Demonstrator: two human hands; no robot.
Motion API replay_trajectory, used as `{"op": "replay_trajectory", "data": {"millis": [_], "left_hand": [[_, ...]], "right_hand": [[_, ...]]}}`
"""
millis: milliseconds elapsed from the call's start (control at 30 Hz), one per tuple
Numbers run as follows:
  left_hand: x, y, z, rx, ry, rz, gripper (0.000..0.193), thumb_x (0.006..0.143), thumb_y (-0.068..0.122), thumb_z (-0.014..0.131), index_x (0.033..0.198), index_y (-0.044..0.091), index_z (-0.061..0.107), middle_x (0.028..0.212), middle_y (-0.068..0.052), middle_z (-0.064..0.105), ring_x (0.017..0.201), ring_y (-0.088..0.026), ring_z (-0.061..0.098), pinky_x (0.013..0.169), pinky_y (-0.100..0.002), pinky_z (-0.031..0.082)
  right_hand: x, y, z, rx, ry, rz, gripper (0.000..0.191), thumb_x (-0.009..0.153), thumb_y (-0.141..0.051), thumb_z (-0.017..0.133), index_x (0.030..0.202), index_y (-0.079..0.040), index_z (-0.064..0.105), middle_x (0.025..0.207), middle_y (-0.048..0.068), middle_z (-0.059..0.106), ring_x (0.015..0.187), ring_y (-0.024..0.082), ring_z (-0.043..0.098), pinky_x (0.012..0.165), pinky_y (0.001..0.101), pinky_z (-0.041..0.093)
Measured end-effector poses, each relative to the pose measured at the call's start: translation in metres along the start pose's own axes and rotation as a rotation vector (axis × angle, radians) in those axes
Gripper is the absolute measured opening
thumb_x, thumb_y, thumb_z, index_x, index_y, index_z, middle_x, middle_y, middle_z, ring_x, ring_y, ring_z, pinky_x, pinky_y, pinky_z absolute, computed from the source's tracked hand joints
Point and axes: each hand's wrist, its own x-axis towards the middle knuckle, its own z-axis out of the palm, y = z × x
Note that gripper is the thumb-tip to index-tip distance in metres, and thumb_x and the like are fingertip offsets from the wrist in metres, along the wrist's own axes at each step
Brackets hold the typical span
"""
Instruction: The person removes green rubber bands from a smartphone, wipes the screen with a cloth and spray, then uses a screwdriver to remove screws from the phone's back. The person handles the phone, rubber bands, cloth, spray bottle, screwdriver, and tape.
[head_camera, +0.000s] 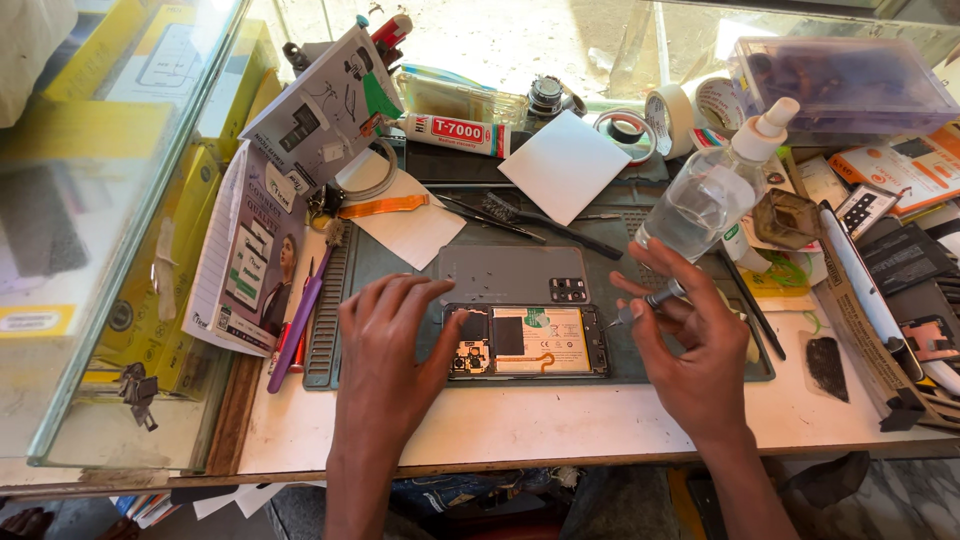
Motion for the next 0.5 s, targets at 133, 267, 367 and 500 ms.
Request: {"op": "replay_trajectory", "data": {"millis": [133,267,367,500], "left_hand": [[0.003,0.003,0.002,-0.045,-0.076,0.061,0.035,0.086,0.029,0.080,0.114,0.009,0.074,0.114,-0.009,0.072,0.118,-0.027,0.059,0.103,-0.045,0.039],[0.003,0.008,0.002,-0.118,-0.151,0.157,0.031,0.082,0.028,0.082,0.106,0.008,0.076,0.111,-0.009,0.072,0.119,-0.028,0.058,0.102,-0.046,0.039],[0.000,0.011,0.003,-0.191,-0.227,0.232,0.022,0.084,0.022,0.080,0.101,0.009,0.079,0.110,-0.006,0.072,0.122,-0.028,0.058,0.103,-0.046,0.040],[-0.002,0.007,0.007,-0.155,-0.250,0.223,0.016,0.085,0.013,0.077,0.099,0.007,0.079,0.112,-0.003,0.073,0.126,-0.028,0.058,0.106,-0.044,0.043]], "right_hand": [[-0.003,-0.005,0.008,0.134,0.056,0.031,0.050,0.099,0.007,0.057,0.148,0.002,0.046,0.144,0.025,0.059,0.125,0.035,0.069,0.095,0.0388,0.060],[-0.005,-0.014,0.032,0.410,0.077,0.078,0.050,0.099,0.003,0.060,0.147,0.003,0.046,0.140,0.025,0.063,0.119,0.035,0.071,0.095,0.0410,0.060],[-0.005,-0.021,0.053,0.547,0.034,0.084,0.052,0.099,0.002,0.060,0.148,0.004,0.044,0.138,0.026,0.063,0.118,0.035,0.072,0.096,0.0414,0.061],[-0.002,-0.025,0.060,0.563,0.011,0.039,0.051,0.101,0.001,0.060,0.150,0.005,0.044,0.139,0.027,0.062,0.121,0.036,0.071,0.099,0.0424,0.060]]}}
